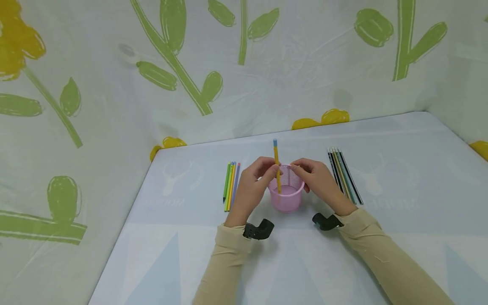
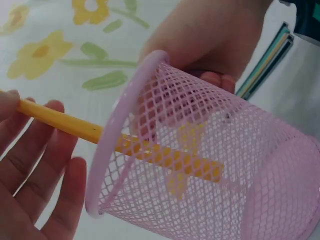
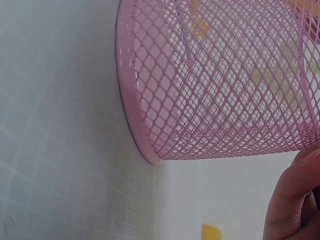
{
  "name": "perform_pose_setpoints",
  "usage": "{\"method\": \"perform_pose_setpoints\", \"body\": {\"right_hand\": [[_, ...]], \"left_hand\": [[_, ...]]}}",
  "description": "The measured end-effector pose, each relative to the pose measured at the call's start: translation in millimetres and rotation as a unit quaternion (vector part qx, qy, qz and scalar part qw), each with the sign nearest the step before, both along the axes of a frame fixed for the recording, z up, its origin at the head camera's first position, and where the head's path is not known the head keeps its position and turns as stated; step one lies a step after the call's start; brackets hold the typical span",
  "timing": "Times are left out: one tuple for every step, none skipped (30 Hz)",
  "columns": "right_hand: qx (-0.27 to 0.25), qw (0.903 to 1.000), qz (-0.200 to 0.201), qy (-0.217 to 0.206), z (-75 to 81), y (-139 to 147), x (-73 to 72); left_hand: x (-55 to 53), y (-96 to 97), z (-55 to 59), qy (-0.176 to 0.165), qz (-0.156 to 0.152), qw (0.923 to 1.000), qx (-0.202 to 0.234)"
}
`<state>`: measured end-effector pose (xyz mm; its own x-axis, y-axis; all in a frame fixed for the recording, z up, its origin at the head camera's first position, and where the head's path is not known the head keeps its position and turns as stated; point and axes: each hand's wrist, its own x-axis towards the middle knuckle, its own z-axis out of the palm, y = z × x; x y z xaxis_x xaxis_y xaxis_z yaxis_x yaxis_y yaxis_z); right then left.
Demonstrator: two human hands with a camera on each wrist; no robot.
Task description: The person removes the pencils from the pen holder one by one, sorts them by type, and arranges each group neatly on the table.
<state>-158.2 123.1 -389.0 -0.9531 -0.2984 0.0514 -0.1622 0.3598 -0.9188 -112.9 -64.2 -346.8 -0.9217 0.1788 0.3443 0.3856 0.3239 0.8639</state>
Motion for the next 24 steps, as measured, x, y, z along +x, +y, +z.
{"method": "perform_pose_setpoints", "body": {"right_hand": [[0.0, 1.0, -0.001, -0.001, 0.3, 0.1, 0.2], [0.001, 1.0, -0.002, -0.002, 0.6, 0.2, 0.5], [0.002, 1.0, -0.004, -0.003, 0.8, 0.0, 0.7], [0.003, 1.0, -0.005, -0.003, 1.1, -0.1, 1.1], [0.004, 1.0, -0.005, -0.002, 1.5, -0.4, 1.5], [0.003, 1.0, -0.006, 0.0, 1.6, -0.4, 1.8], [0.002, 1.0, -0.006, 0.002, 1.2, -0.5, 1.8], [0.003, 1.0, -0.007, 0.002, 1.1, -0.9, 1.8], [0.004, 1.0, -0.007, 0.003, 0.9, -1.1, 1.6], [0.003, 1.0, -0.006, 0.005, 0.7, -1.2, 1.5], [0.003, 1.0, -0.005, 0.006, 0.2, -1.0, 1.1], [0.002, 1.0, -0.005, 0.007, 0.0, -0.8, 0.9], [0.0, 1.0, -0.003, 0.007, -0.2, -0.6, 0.9], [-0.003, 1.0, -0.001, 0.007, -0.4, -0.5, 0.9], [-0.005, 1.0, 0.0, 0.007, -0.6, -0.3, 0.9], [-0.008, 0.9999, 0.002, 0.007, -0.8, -0.3, 0.8], [-0.009, 0.9999, 0.002, 0.007, -0.8, -0.2, 0.9], [-0.011, 0.9999, 0.002, 0.007, -0.9, -0.1, 0.9], [-0.012, 0.9999, 0.002, 0.006, -1.0, -0.2, 1.0], [-0.013, 0.9999, 0.002, 0.006, -1.0, -0.1, 1.1], [-0.015, 0.9999, 0.002, 0.005, -0.9, -0.1, 1.2], [-0.016, 0.9999, 0.002, 0.005, -1.0, -0.1, 1.3], [-0.015, 0.9999, 0.002, 0.005, -1.0, -0.2, 1.4], [-0.016, 0.9999, 0.002, 0.005, -0.8, -0.3, 1.5]], "left_hand": [[-0.7, -0.3, 0.4, 0.005, -0.001, 0.9999, 0.017], [-1.3, -0.7, 0.9, 0.009, -0.002, 0.9994, 0.034], [0.4, -0.6, 5.3, 0.014, -0.001, 0.9986, 0.052], [0.3, -1.4, 6.6, 0.018, 0.001, 0.9973, 0.071], [0.2, -2.4, 8.3, 0.022, 0.002, 0.9954, 0.093], [1.8, -3.2, 12.5, 0.026, 0.004, 0.9933, 0.112], [3.2, -4.5, 16.2, 0.03, 0.006, 0.9909, 0.131], [4.9, -5.9, 20.2, 0.035, 0.011, 0.9883, 0.148], [6.3, -7.6, 23.7, 0.04, 0.017, 0.9859, 0.162], [5.4, -10.3, 23.5, 0.042, 0.023, 0.9832, 0.176], [6.2, -12.4, 25.6, 0.043, 0.03, 0.9808, 0.188], [6.7, -15.0, 27.5, 0.045, 0.04, 0.979, 0.195], [5.5, -18.3, 26.5, 0.043, 0.05, 0.9764, 0.206], [4.1, -22.0, 25.2, 0.04, 0.062, 0.9744, 0.212], [2.2, -26.0, 23.1, 0.034, 0.071, 0.9723, 0.22], [-0.1, -30.2, 20.3, 0.026, 0.082, 0.9708, 0.224], [-2.5, -34.3, 16.9, 0.018, 0.093, 0.9701, 0.223], [-4.9, -38.1, 13.5, 0.011, 0.106, 0.9704, 0.217], [-7.4, -41.8, 9.4, 0.005, 0.118, 0.9711, 0.207], [-9.9, -45.0, 4.9, -0.002, 0.13, 0.9719, 0.196], [-12.4, -48.0, 0.1, -0.008, 0.142, 0.9732, 0.181], [-14.4, -50.5, -4.5, -0.014, 0.155, 0.9748, 0.16], [-16.3, -52.6, -9.0, -0.021, 0.168, 0.9757, 0.139], [-18.2, -54.4, -13.5, -0.029, 0.179, 0.976, 0.12]]}}
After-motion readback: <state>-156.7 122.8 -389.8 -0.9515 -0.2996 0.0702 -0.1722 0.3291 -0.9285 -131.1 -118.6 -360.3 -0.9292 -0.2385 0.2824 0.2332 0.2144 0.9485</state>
